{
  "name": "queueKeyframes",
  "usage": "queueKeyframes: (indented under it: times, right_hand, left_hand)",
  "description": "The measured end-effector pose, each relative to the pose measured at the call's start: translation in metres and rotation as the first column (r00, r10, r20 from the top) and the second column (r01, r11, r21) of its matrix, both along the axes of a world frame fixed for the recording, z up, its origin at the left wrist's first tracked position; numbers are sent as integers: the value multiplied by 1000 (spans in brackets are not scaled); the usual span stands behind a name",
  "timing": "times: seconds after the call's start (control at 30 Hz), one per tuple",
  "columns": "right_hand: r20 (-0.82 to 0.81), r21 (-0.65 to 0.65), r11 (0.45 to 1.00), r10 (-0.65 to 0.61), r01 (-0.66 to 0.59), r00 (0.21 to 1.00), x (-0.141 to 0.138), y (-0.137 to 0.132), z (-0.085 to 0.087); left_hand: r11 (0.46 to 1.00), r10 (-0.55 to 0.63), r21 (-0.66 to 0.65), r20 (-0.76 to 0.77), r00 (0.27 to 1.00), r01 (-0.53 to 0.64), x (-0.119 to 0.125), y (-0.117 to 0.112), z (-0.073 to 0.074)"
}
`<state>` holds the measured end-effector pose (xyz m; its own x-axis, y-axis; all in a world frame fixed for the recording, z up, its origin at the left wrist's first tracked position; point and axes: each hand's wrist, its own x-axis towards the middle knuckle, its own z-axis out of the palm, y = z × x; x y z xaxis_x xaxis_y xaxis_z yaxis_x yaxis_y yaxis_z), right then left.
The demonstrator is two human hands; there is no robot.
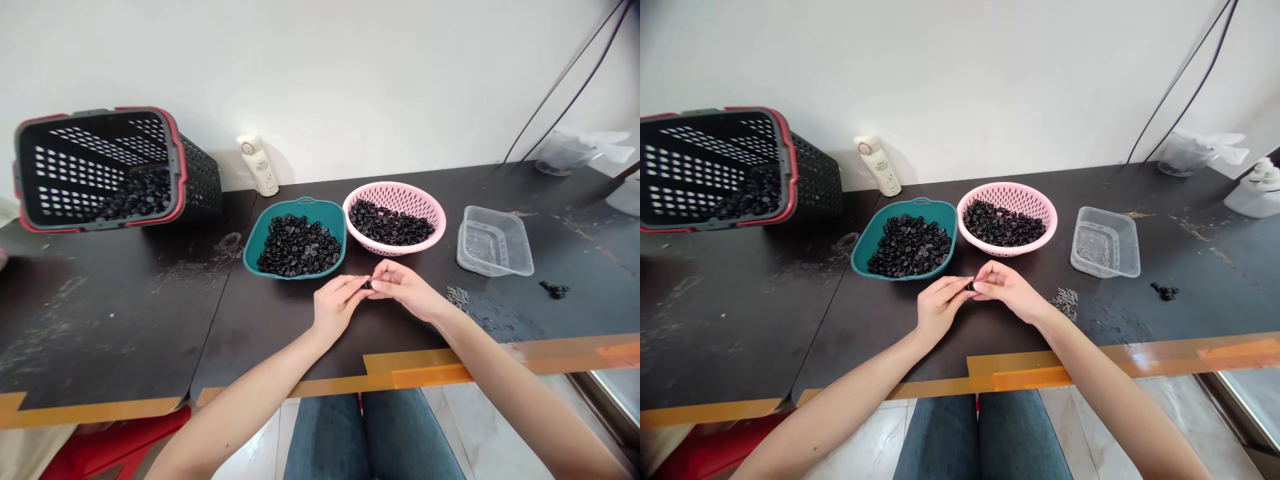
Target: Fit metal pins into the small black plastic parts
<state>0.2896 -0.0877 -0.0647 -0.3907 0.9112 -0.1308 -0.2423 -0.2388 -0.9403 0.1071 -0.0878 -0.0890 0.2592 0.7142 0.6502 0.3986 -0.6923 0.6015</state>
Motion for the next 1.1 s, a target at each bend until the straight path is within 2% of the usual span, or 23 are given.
queueKeyframes:
  times: [0.3, 0.67, 0.9, 1.1]
  right_hand:
    - [-34, -43, 999, -11, 10, 999, -2, 0, 1]
    - [11, -13, 998, -60, 60, 998, -3, -2, 1]
    - [32, 25, 999, -22, 21, 999, -2, -1, 1]
    - [-67, -1, 1000, -4, 3, 998, -5, -2, 0]
  left_hand:
    - [999, 19, 30, 23, 1000, -20, 0, 1, 0]
    - [1000, 28, 6, 55, 998, -28, 1, -1, 1]
    - [1000, 16, 16, 53, 998, -17, 0, 0, -2]
    - [998, -14, 62, 15, 1000, 13, -1, 0, -2]
